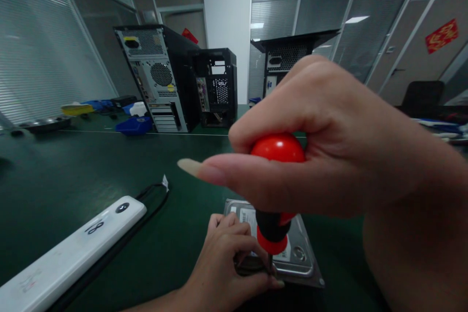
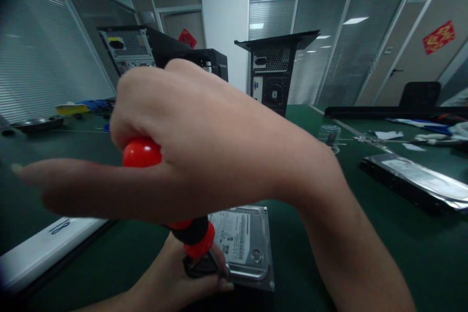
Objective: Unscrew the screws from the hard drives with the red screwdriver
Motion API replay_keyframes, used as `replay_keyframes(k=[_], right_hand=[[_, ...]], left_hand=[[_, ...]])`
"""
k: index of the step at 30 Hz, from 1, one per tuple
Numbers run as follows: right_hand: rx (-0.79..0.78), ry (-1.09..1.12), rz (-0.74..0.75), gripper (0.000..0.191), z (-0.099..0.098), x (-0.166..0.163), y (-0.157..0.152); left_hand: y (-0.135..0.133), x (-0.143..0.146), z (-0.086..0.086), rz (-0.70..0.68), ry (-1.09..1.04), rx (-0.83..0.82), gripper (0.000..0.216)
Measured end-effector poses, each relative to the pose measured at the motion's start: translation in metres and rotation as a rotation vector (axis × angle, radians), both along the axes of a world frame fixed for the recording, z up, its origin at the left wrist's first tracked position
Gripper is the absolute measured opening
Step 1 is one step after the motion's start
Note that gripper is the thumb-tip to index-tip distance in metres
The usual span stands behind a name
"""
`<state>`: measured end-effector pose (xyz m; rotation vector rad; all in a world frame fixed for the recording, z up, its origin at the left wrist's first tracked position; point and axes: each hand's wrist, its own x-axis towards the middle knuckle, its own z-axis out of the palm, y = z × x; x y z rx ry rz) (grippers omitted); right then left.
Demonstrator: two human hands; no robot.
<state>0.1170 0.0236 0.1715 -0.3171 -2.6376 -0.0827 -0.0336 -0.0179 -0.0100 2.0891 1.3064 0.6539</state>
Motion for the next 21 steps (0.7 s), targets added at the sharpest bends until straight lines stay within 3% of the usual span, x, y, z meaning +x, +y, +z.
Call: replay_keyframes(k=[8, 11, 15, 18, 21], right_hand=[[-0.141, -0.183, -0.011, 0.082, -0.038, 0.033, 0.023], [-0.192, -0.182, 0.0, 0.085, -0.028, 0.031, 0.011], [-0.356, -0.106, 0.036, 0.076, 0.001, 0.021, -0.008], [-0.528, -0.04, 0.072, 0.063, 0.013, 0.02, -0.006], [-0.586, -0.108, 0.113, 0.053, 0.013, 0.024, 0.007]], left_hand=[[0.0, -0.001, 0.001, -0.002, -0.013, -0.04, 0.021], [0.001, 0.0, 0.002, -0.002, 0.005, -0.046, 0.02], [0.001, 0.001, -0.001, 0.016, 0.024, -0.029, 0.021], [0.002, 0.0, -0.003, 0.014, 0.025, -0.026, 0.024], [0.004, -0.003, -0.003, -0.009, 0.038, -0.017, 0.026]])
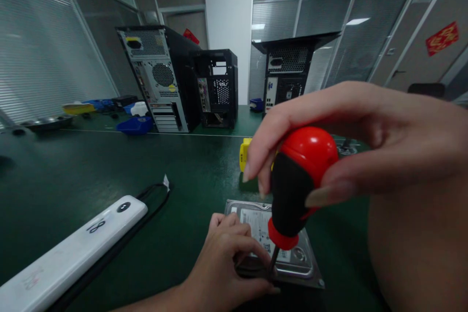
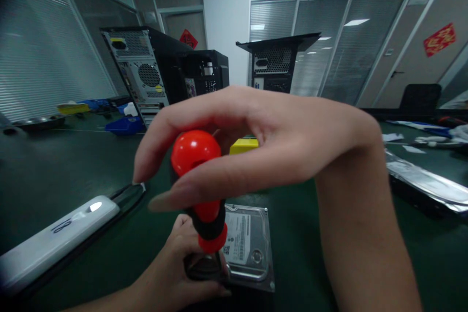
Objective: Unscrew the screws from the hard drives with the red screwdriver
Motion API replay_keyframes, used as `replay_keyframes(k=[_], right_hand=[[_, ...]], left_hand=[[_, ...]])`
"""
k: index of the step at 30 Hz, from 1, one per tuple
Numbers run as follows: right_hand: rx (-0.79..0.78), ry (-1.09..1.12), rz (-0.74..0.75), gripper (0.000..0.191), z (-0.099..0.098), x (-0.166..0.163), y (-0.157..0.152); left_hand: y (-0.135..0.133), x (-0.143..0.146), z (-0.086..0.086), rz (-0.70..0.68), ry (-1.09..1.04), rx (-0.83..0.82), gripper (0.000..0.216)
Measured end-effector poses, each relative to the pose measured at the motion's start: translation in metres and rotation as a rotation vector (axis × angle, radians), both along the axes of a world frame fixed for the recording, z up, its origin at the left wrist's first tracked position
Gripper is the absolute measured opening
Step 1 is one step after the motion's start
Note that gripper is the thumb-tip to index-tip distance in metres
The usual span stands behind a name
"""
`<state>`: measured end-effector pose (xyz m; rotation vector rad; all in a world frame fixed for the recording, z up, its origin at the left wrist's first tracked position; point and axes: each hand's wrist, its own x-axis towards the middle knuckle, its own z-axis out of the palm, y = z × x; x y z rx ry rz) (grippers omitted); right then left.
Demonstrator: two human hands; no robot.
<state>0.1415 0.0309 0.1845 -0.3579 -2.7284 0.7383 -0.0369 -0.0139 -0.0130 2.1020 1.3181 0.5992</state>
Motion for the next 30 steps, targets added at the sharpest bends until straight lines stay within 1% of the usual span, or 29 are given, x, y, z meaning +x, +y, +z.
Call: replay_keyframes(k=[3, 7, 10, 14, 17, 19, 22, 24, 26, 28, 30], right_hand=[[0.032, -0.042, 0.017, 0.051, -0.003, 0.003, 0.009], [0.032, -0.016, 0.064, 0.052, -0.004, 0.0, 0.01], [0.025, 0.015, 0.091, 0.042, -0.006, -0.004, 0.008], [0.027, 0.071, 0.068, 0.029, -0.011, -0.013, 0.006], [0.034, 0.082, 0.061, 0.034, -0.013, -0.021, 0.004], [0.06, 0.11, 0.112, 0.039, -0.014, -0.025, 0.002], [0.158, 0.184, 0.169, 0.045, -0.015, -0.029, -0.001], [0.257, 0.184, 0.134, 0.047, -0.016, -0.03, -0.004], [0.344, 0.136, 0.088, 0.047, -0.015, -0.029, -0.006], [0.387, 0.089, 0.051, 0.048, -0.013, -0.028, -0.008], [0.38, 0.045, 0.022, 0.051, -0.011, -0.027, -0.008]], left_hand=[[0.001, -0.002, 0.003, -0.007, 0.007, -0.01, 0.026], [-0.001, -0.002, 0.005, -0.02, -0.01, -0.047, 0.022], [-0.001, -0.001, 0.005, -0.027, -0.004, -0.038, 0.02], [-0.001, -0.001, 0.004, -0.027, -0.008, -0.021, 0.021], [-0.002, -0.001, 0.001, -0.004, -0.053, -0.046, 0.019], [-0.003, -0.002, -0.002, 0.015, -0.096, -0.088, 0.018], [-0.005, -0.003, -0.007, 0.015, -0.149, -0.122, 0.019], [-0.005, -0.003, -0.009, 0.027, -0.161, -0.121, 0.019], [-0.004, -0.003, -0.009, 0.046, -0.15, -0.126, 0.019], [-0.001, -0.002, -0.007, 0.049, -0.117, -0.129, 0.019], [0.001, -0.001, -0.004, 0.022, -0.085, -0.121, 0.021]])
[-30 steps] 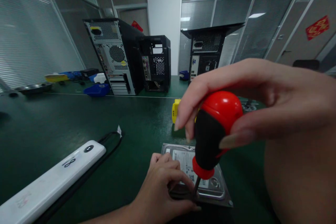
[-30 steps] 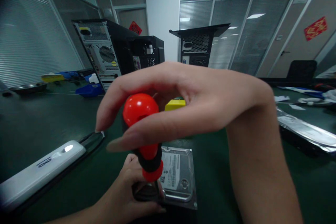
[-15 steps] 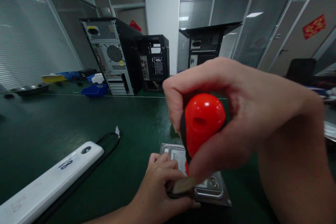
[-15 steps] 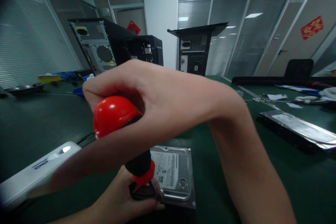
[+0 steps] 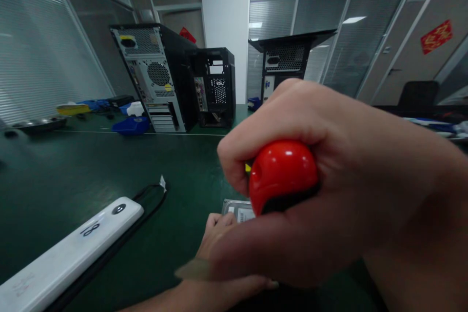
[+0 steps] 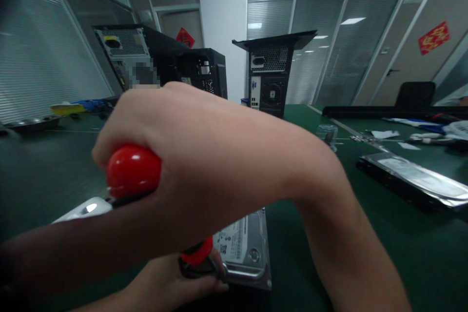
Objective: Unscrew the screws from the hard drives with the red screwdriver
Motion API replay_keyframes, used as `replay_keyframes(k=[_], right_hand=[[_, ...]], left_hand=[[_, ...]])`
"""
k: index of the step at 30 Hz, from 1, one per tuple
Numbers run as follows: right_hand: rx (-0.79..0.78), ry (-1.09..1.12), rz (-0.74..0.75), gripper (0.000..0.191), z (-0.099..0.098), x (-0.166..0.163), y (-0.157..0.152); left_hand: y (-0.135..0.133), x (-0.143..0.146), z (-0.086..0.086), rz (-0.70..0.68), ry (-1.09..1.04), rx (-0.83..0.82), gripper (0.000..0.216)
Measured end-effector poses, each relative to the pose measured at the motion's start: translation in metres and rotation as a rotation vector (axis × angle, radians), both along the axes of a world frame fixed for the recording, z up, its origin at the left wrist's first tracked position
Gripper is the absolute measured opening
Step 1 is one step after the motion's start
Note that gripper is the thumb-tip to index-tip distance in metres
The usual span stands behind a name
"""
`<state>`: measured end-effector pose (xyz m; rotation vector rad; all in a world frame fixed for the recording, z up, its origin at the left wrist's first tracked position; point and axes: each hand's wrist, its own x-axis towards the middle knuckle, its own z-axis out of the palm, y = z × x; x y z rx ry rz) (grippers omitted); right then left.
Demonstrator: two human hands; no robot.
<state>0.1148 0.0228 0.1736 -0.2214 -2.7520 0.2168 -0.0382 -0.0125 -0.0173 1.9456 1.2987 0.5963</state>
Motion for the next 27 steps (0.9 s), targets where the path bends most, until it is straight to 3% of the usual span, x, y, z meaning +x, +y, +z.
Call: replay_keyframes(k=[7, 13, 18, 21, 27], right_hand=[[-0.289, -0.077, -0.057, 0.054, -0.004, 0.009, 0.004], [-0.16, -0.005, -0.044, 0.065, -0.001, 0.007, 0.004], [-0.082, 0.009, 0.126, 0.06, 0.003, 0.004, 0.002], [-0.047, -0.025, 0.141, 0.056, 0.003, 0.003, 0.001], [-0.116, 0.003, 0.087, 0.05, 0.002, 0.006, 0.0]], left_hand=[[-0.002, 0.0, 0.005, -0.029, 0.007, 0.013, 0.017], [-0.002, 0.003, 0.011, -0.03, 0.015, 0.033, 0.015], [-0.001, 0.003, 0.014, -0.061, 0.022, 0.081, 0.011], [-0.001, 0.002, 0.009, -0.067, -0.005, 0.081, 0.01], [-0.002, 0.001, 0.0, -0.052, -0.046, 0.032, 0.011]])
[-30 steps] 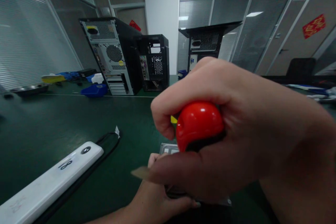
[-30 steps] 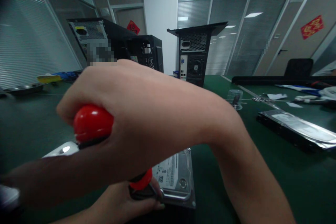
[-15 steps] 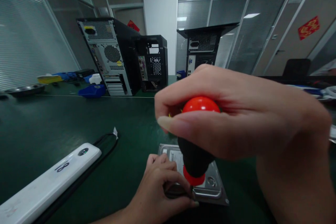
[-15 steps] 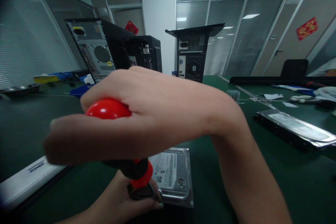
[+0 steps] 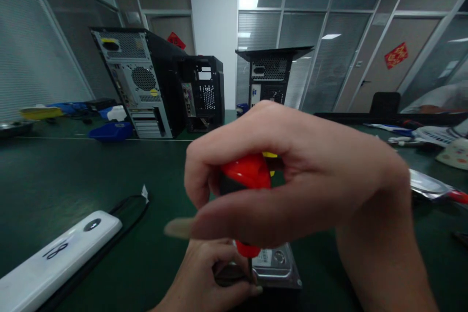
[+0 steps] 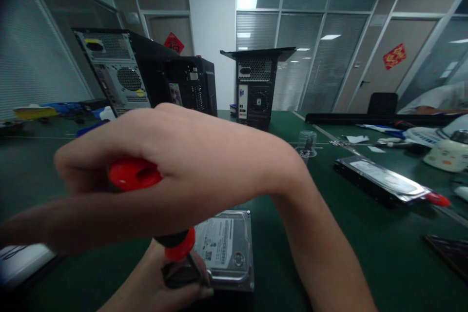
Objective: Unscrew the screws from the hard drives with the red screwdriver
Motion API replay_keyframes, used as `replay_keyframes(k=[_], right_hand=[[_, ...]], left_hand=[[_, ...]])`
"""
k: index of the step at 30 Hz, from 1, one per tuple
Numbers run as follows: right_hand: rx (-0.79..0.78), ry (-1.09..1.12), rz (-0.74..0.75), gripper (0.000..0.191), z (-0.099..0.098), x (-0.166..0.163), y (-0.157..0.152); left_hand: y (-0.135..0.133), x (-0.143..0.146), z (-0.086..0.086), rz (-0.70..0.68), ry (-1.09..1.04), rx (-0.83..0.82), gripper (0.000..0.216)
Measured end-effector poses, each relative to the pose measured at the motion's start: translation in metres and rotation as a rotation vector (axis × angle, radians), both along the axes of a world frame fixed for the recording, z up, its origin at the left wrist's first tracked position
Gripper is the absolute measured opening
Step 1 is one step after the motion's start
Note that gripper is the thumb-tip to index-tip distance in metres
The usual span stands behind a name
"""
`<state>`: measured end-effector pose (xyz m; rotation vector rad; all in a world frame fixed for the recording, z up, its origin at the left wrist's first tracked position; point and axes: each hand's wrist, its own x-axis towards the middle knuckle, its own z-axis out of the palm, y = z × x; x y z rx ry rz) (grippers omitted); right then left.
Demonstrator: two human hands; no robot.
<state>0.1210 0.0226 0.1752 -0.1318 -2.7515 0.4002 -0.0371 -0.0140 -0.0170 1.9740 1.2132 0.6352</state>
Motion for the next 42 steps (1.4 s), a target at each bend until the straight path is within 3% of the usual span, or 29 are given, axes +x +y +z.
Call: replay_keyframes(k=[5, 10, 14, 28, 33, 38, 42], right_hand=[[-0.174, 0.002, 0.02, 0.039, 0.003, 0.007, 0.0], [-0.23, -0.072, 0.061, 0.015, 0.007, 0.013, 0.001], [-0.275, -0.088, 0.072, 0.021, 0.006, 0.015, 0.003], [-0.09, -0.027, -0.108, 0.03, 0.0, 0.005, 0.007], [-0.059, -0.03, -0.086, 0.035, 0.0, 0.003, 0.005], [0.096, -0.036, -0.197, 0.035, -0.001, 0.003, 0.001], [0.097, -0.05, -0.244, 0.034, -0.002, 0.003, 0.002]], left_hand=[[0.001, 0.002, 0.006, -0.009, 0.055, 0.072, 0.01], [0.001, 0.003, 0.007, -0.005, 0.062, 0.06, 0.01], [0.002, 0.002, 0.004, 0.016, 0.091, 0.075, 0.011], [0.001, 0.001, 0.007, 0.02, 0.114, 0.089, 0.016], [-0.001, 0.002, 0.005, 0.061, 0.056, 0.038, 0.014], [-0.003, 0.001, 0.003, 0.056, -0.032, -0.05, 0.011], [-0.003, 0.001, 0.005, 0.022, -0.077, -0.057, 0.012]])
